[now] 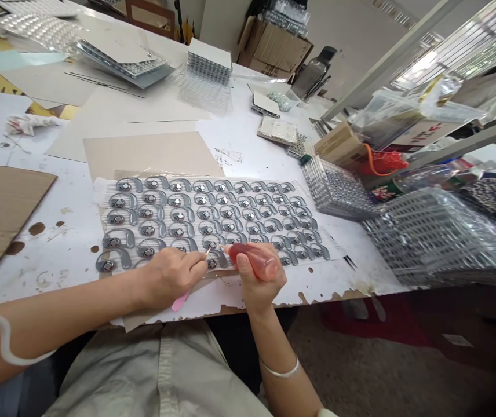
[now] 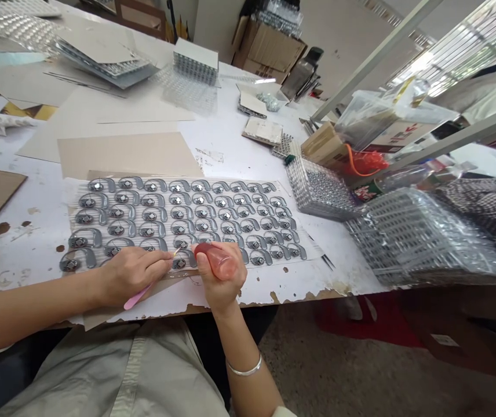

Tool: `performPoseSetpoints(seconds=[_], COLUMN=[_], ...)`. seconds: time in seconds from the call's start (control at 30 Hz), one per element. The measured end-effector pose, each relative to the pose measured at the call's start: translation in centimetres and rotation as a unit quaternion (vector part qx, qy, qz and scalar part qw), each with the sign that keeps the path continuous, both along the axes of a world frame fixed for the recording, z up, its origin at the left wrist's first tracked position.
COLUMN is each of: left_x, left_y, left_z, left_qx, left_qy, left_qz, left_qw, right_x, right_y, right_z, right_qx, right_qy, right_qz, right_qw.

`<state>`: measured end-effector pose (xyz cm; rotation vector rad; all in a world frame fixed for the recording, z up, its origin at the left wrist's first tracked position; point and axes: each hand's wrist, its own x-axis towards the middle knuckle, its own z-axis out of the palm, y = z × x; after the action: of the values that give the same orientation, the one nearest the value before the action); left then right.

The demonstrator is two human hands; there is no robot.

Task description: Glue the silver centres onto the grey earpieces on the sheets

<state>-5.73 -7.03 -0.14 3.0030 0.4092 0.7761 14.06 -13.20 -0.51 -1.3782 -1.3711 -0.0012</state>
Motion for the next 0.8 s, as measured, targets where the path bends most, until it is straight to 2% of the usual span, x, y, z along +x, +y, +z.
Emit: performPoseSetpoints(seconds=[0.47, 0.8], left_x=[0.25, -0.01], left_y=[0.03, 0.08], left_z=[0.46, 0.26], left_qx=[0.025, -0.022], left_qy=[-0.031, -0.001], left_qz=[0.002, -0.009], left_qw=[0.999, 1.0], right_x=[-0.45, -0.41], right_y=[-0.1, -0.38], right_z=[0.5, 0.47], right_qx=[0.018, 0.034], right_qy=[-0.057, -0.074], right_qz=[-0.007, 0.005], right_qw=[0.998, 0.997])
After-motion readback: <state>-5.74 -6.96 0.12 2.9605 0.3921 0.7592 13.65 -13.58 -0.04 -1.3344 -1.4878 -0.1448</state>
